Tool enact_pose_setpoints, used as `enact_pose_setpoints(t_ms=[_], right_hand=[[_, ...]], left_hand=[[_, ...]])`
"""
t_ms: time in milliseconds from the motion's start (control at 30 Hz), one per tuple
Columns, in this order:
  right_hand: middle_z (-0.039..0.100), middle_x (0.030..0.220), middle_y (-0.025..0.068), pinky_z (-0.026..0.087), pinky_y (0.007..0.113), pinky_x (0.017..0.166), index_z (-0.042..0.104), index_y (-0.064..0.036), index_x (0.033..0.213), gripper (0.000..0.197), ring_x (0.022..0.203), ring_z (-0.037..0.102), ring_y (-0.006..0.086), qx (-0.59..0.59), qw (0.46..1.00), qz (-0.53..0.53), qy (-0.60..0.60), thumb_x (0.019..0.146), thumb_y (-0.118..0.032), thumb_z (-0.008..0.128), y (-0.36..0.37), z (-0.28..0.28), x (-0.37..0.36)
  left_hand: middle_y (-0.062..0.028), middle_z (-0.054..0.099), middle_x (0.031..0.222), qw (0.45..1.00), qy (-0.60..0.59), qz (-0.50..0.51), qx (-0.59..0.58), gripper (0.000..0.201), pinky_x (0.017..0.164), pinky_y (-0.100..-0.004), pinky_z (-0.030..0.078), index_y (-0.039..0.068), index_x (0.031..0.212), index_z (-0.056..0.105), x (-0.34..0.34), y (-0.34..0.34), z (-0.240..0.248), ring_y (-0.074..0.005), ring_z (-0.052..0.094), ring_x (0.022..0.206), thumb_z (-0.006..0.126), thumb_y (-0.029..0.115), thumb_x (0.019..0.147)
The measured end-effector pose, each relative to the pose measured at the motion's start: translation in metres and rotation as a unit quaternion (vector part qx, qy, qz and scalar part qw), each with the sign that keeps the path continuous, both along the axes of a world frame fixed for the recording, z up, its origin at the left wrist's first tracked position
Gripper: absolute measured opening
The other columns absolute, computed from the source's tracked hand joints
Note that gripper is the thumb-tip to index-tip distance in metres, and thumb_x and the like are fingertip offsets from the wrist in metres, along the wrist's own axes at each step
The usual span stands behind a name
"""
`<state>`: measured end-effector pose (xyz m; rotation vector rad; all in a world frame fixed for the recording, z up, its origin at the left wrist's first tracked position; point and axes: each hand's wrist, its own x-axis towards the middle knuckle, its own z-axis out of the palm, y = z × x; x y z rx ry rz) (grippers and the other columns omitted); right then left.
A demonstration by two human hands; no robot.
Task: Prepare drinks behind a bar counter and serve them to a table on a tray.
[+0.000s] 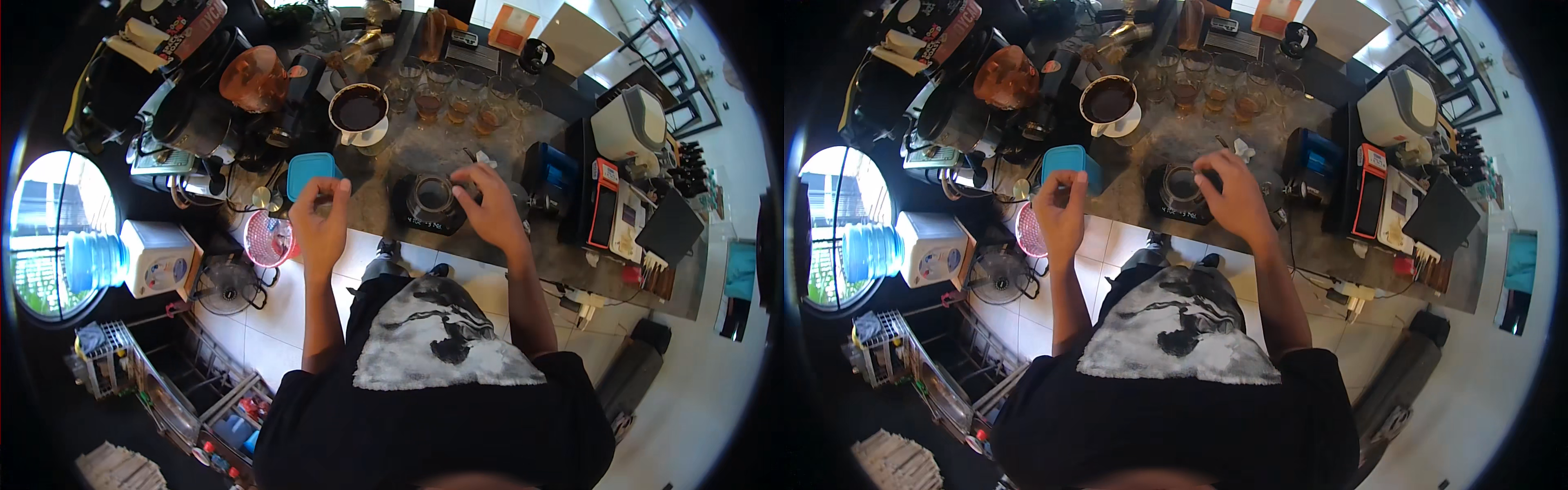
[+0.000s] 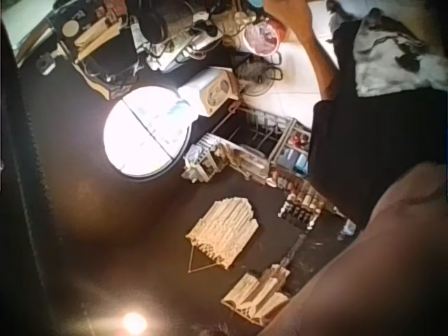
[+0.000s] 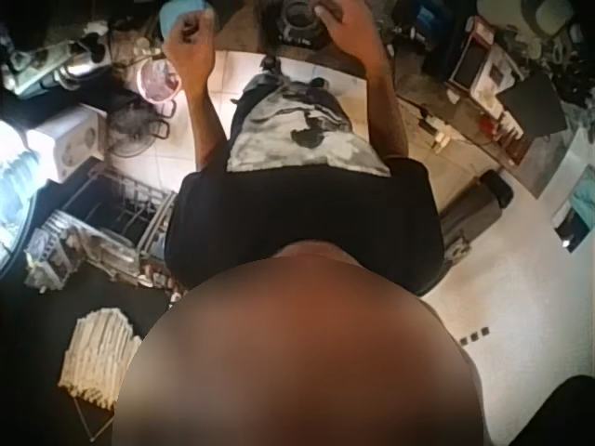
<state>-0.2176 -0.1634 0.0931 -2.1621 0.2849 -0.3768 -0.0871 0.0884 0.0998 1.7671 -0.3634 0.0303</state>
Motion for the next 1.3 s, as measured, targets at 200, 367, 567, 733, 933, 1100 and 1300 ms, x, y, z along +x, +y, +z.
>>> enact_pose_setpoints(t_ms=[200,367,567,733,933,1100,1300], right_hand=[[0.064,0.127,0.0141,0.049,0.037,0.097,0.057,-0.0053,0.134,0.045,0.121,0.061,0.0307,0.050,0.996,-0.068,-0.002,0.091,-0.008,0.072,0.008,-0.032,0.052],[0.059,0.138,0.0143,0.047,0.038,0.101,0.043,-0.0106,0.152,0.069,0.129,0.056,0.0258,-0.050,0.995,-0.090,-0.004,0.091,-0.011,0.074,0.034,-0.037,0.081],[0.058,0.143,0.0142,0.046,0.039,0.105,0.043,-0.0091,0.153,0.070,0.130,0.055,0.0256,0.103,0.978,-0.179,-0.003,0.091,-0.011,0.074,0.058,-0.053,0.040],[0.061,0.139,0.0126,0.046,0.037,0.104,0.050,-0.0077,0.148,0.059,0.129,0.056,0.0238,0.161,0.956,-0.243,-0.015,0.093,-0.010,0.071,0.073,-0.036,0.009],[0.062,0.138,0.0111,0.046,0.036,0.104,0.054,-0.0068,0.145,0.054,0.127,0.057,0.0215,0.160,0.940,-0.297,-0.042,0.093,-0.009,0.070,0.080,-0.042,-0.009],[0.064,0.132,0.0108,0.047,0.035,0.101,0.059,-0.0062,0.139,0.048,0.120,0.061,0.0241,0.138,0.928,-0.338,-0.071,0.093,-0.012,0.071,0.074,-0.041,-0.019],[0.064,0.136,0.0090,0.047,0.034,0.102,0.060,-0.0054,0.139,0.045,0.123,0.060,0.0213,0.127,0.929,-0.342,-0.058,0.095,-0.012,0.070,0.070,-0.038,-0.029]], left_hand=[[-0.0187,0.062,0.132,0.971,-0.138,-0.107,0.161,0.051,0.103,-0.0423,0.046,0.005,0.127,0.061,0.079,-0.011,0.002,-0.0361,0.058,0.121,0.082,0.024,0.084],[-0.0314,0.038,0.158,0.890,-0.315,-0.133,0.301,0.117,0.114,-0.0517,0.038,0.013,0.162,0.029,0.134,-0.059,-0.026,-0.0470,0.040,0.145,0.089,0.054,0.070],[-0.0312,0.038,0.158,0.883,-0.268,-0.207,0.325,0.135,0.112,-0.0562,0.038,0.012,0.164,0.025,0.164,-0.088,-0.030,-0.0486,0.042,0.142,0.089,0.066,0.059],[-0.0284,0.047,0.151,0.860,-0.295,-0.249,0.333,0.132,0.109,-0.0549,0.041,0.011,0.164,0.026,0.178,-0.090,-0.044,-0.0477,0.047,0.137,0.091,0.060,0.060],[-0.0216,0.055,0.139,0.852,-0.242,-0.229,0.404,0.117,0.103,-0.0520,0.046,0.011,0.160,0.033,0.168,-0.096,-0.027,-0.0423,0.054,0.126,0.091,0.040,0.062],[-0.0210,0.056,0.137,0.847,-0.284,-0.254,0.372,0.115,0.103,-0.0515,0.046,0.012,0.158,0.036,0.151,-0.100,-0.009,-0.0417,0.054,0.125,0.091,0.041,0.061],[-0.0192,0.057,0.135,0.834,-0.328,-0.326,0.301,0.113,0.105,-0.0500,0.045,0.011,0.156,0.040,0.102,-0.105,0.030,-0.0407,0.054,0.125,0.091,0.036,0.059]])
